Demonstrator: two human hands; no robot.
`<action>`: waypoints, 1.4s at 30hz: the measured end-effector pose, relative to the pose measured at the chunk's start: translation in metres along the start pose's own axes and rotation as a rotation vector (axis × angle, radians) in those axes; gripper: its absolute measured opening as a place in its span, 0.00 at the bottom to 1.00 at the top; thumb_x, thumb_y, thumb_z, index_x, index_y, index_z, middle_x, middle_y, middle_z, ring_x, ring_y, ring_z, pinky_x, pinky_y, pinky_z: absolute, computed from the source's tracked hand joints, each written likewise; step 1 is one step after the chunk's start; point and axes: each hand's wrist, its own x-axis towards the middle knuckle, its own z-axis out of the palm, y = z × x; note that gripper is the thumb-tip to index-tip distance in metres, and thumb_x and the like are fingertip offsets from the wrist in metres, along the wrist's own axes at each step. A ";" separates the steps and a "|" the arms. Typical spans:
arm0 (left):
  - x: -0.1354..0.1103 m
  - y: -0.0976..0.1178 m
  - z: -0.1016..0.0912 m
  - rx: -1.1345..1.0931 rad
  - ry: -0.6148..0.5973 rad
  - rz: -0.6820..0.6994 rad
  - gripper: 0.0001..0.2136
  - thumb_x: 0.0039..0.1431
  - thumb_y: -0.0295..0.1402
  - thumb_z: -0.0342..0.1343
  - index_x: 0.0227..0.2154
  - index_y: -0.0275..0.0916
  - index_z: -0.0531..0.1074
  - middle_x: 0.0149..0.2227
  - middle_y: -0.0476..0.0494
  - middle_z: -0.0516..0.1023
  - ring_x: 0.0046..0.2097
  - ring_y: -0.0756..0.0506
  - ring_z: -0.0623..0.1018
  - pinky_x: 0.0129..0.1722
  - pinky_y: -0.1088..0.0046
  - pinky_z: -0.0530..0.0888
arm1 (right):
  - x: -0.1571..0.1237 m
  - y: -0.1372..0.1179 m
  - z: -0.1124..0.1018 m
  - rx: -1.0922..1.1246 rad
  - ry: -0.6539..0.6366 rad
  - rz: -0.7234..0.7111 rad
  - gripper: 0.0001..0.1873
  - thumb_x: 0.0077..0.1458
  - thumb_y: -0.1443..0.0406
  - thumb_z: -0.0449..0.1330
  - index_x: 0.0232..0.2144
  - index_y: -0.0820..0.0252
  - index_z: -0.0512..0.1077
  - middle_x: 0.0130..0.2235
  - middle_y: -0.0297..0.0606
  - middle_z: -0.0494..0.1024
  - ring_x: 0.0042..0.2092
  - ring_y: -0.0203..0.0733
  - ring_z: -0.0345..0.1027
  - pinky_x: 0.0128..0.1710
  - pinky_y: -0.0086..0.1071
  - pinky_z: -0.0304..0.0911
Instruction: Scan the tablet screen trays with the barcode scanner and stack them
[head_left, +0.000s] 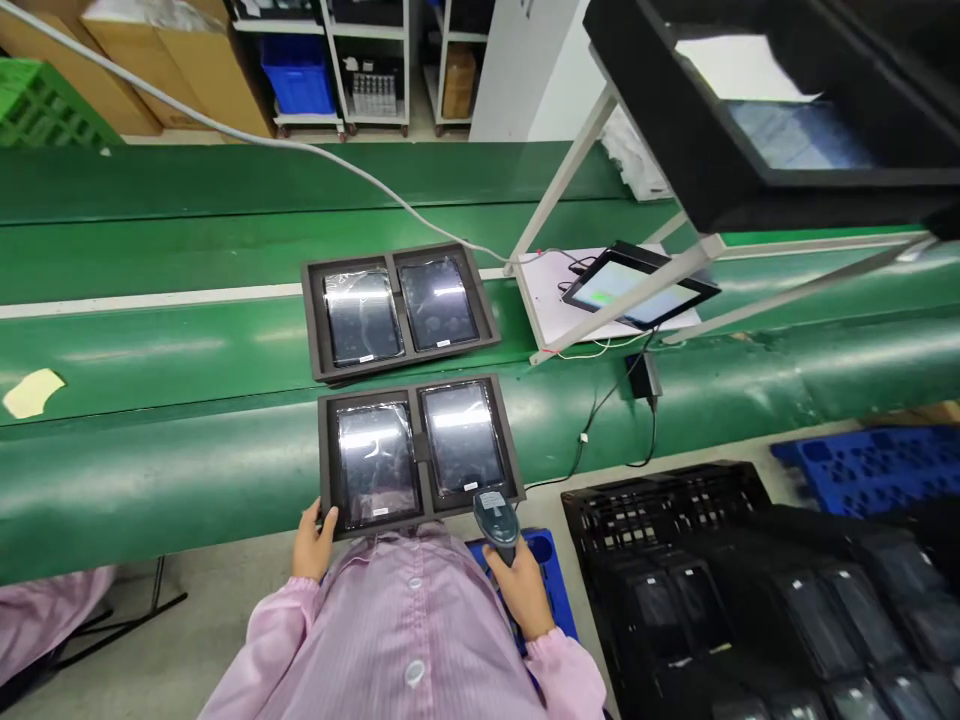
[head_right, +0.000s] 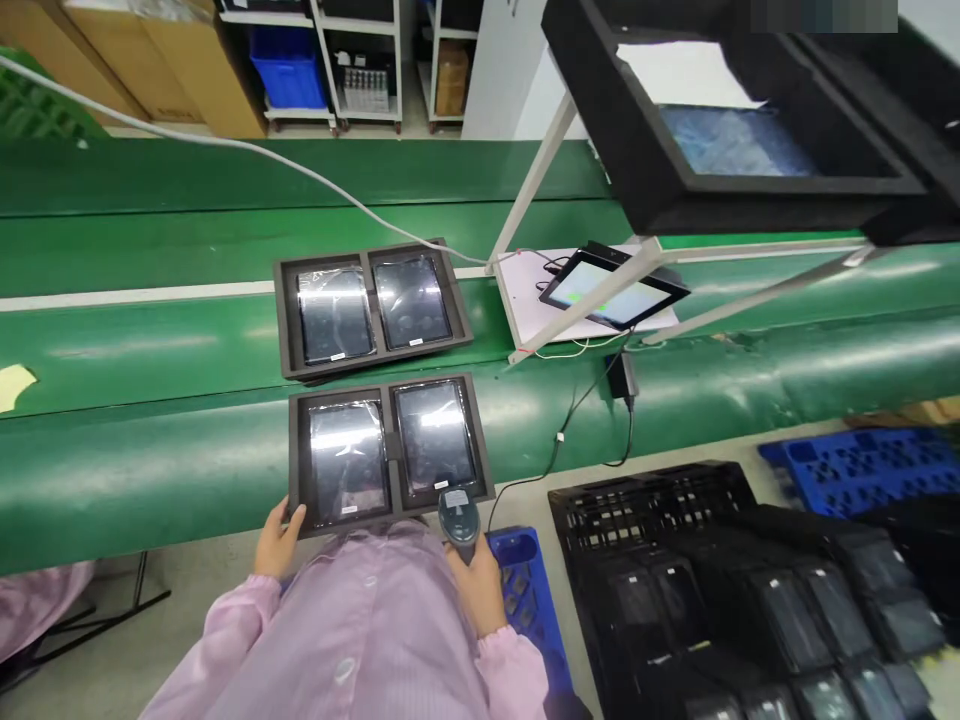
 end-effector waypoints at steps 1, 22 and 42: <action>-0.004 -0.004 0.000 -0.018 -0.018 -0.023 0.32 0.52 0.54 0.54 0.53 0.35 0.69 0.54 0.32 0.73 0.54 0.36 0.73 0.56 0.56 0.70 | -0.005 0.001 0.007 -0.016 0.009 0.014 0.20 0.50 0.54 0.59 0.39 0.62 0.73 0.36 0.43 0.80 0.37 0.49 0.73 0.37 0.36 0.65; 0.000 -0.014 -0.010 -0.148 -0.152 0.051 0.32 0.49 0.54 0.57 0.50 0.34 0.69 0.51 0.31 0.74 0.52 0.37 0.75 0.55 0.54 0.69 | -0.015 0.010 0.038 -0.098 0.167 -0.046 0.18 0.45 0.56 0.57 0.34 0.62 0.74 0.27 0.40 0.78 0.31 0.48 0.71 0.31 0.34 0.62; 0.003 -0.028 -0.020 -0.108 -0.269 0.169 0.29 0.52 0.49 0.59 0.52 0.33 0.67 0.51 0.31 0.72 0.48 0.38 0.77 0.51 0.56 0.73 | -0.095 -0.008 0.172 -0.035 -0.067 -0.073 0.19 0.50 0.60 0.54 0.44 0.61 0.70 0.42 0.45 0.79 0.45 0.51 0.72 0.45 0.38 0.64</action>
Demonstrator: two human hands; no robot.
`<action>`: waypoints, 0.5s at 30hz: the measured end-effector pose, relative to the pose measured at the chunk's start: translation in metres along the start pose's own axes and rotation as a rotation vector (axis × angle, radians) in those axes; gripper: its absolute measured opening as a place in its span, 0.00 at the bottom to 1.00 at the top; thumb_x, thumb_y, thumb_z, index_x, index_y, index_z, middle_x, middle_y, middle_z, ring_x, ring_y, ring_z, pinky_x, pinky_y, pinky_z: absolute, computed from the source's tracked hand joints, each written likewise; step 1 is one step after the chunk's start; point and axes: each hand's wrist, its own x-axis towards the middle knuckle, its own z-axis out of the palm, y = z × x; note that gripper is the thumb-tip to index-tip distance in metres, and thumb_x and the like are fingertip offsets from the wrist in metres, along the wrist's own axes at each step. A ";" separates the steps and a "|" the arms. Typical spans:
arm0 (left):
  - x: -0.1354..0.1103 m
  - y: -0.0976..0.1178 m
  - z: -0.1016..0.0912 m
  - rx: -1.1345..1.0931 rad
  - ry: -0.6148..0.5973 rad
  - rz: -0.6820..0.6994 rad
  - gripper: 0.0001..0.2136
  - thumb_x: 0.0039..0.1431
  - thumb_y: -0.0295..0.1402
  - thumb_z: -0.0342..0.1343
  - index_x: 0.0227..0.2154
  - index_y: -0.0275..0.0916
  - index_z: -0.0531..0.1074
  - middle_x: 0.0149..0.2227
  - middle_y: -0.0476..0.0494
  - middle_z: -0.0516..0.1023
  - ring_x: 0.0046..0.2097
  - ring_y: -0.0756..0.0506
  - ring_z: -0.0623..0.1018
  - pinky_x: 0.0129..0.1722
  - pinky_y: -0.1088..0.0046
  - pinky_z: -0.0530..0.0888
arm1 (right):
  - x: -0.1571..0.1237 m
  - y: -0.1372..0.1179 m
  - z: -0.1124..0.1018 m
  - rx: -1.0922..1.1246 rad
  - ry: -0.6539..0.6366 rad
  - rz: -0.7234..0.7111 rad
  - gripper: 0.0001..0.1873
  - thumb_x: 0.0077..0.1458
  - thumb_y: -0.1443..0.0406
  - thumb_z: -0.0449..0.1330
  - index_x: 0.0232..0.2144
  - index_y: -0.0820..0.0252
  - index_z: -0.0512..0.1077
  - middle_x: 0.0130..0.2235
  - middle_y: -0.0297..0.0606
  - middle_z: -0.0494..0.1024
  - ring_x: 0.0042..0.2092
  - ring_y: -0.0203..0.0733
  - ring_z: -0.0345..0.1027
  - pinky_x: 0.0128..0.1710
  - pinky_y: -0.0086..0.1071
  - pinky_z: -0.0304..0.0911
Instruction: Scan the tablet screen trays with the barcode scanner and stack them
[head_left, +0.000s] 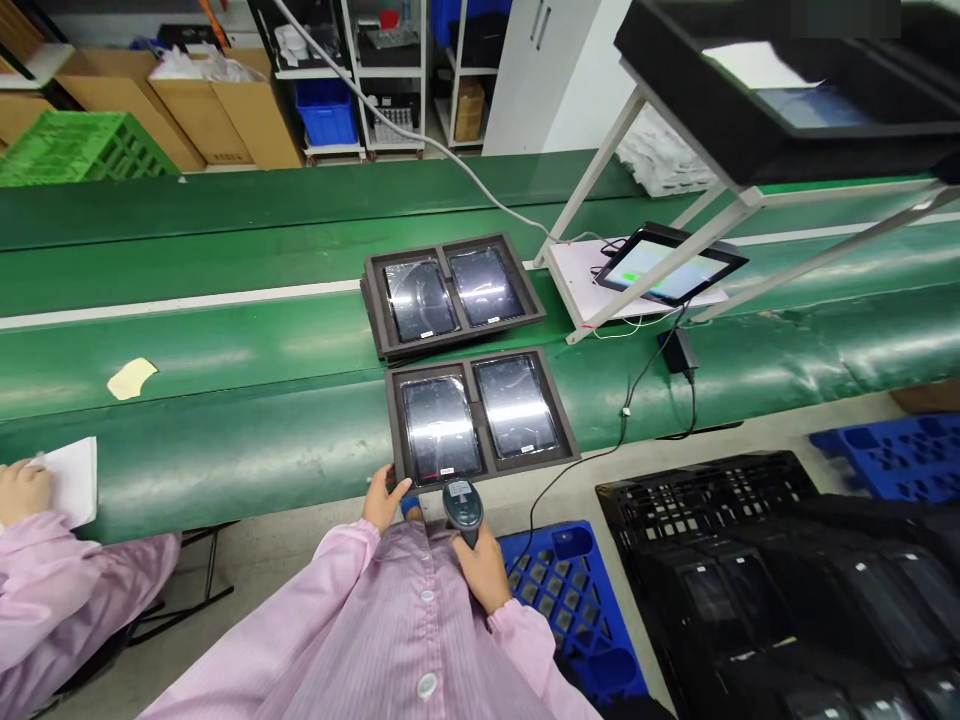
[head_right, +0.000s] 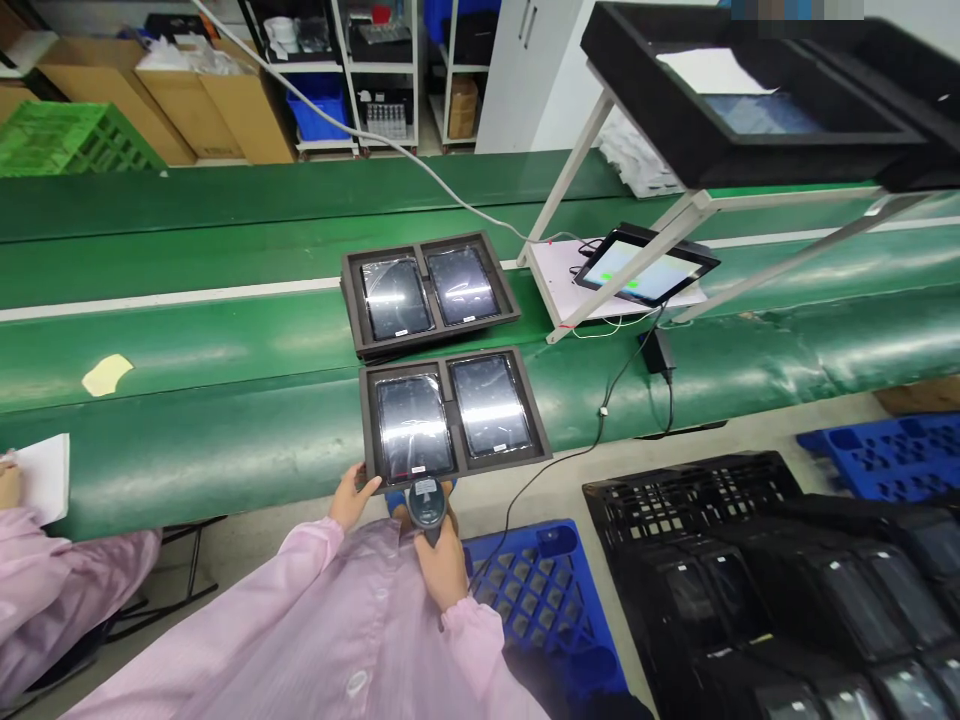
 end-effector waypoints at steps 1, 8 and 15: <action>0.001 -0.001 0.000 0.007 -0.003 0.002 0.29 0.52 0.49 0.59 0.52 0.33 0.67 0.51 0.32 0.72 0.48 0.38 0.77 0.51 0.56 0.72 | 0.000 0.000 0.000 0.007 0.008 0.000 0.20 0.50 0.60 0.55 0.45 0.61 0.69 0.42 0.44 0.79 0.45 0.51 0.72 0.46 0.38 0.64; 0.002 -0.007 -0.001 0.031 -0.029 0.029 0.29 0.53 0.49 0.59 0.52 0.33 0.66 0.50 0.33 0.72 0.47 0.39 0.77 0.51 0.57 0.72 | -0.004 -0.007 -0.002 0.053 0.011 -0.005 0.21 0.49 0.61 0.54 0.46 0.62 0.69 0.43 0.45 0.79 0.45 0.51 0.72 0.46 0.40 0.64; 0.002 0.002 -0.005 0.269 -0.008 0.166 0.24 0.58 0.47 0.52 0.49 0.33 0.72 0.47 0.34 0.74 0.49 0.39 0.75 0.52 0.60 0.71 | 0.019 0.009 -0.028 0.099 0.146 0.020 0.21 0.47 0.55 0.58 0.40 0.62 0.73 0.38 0.44 0.80 0.40 0.51 0.73 0.42 0.38 0.65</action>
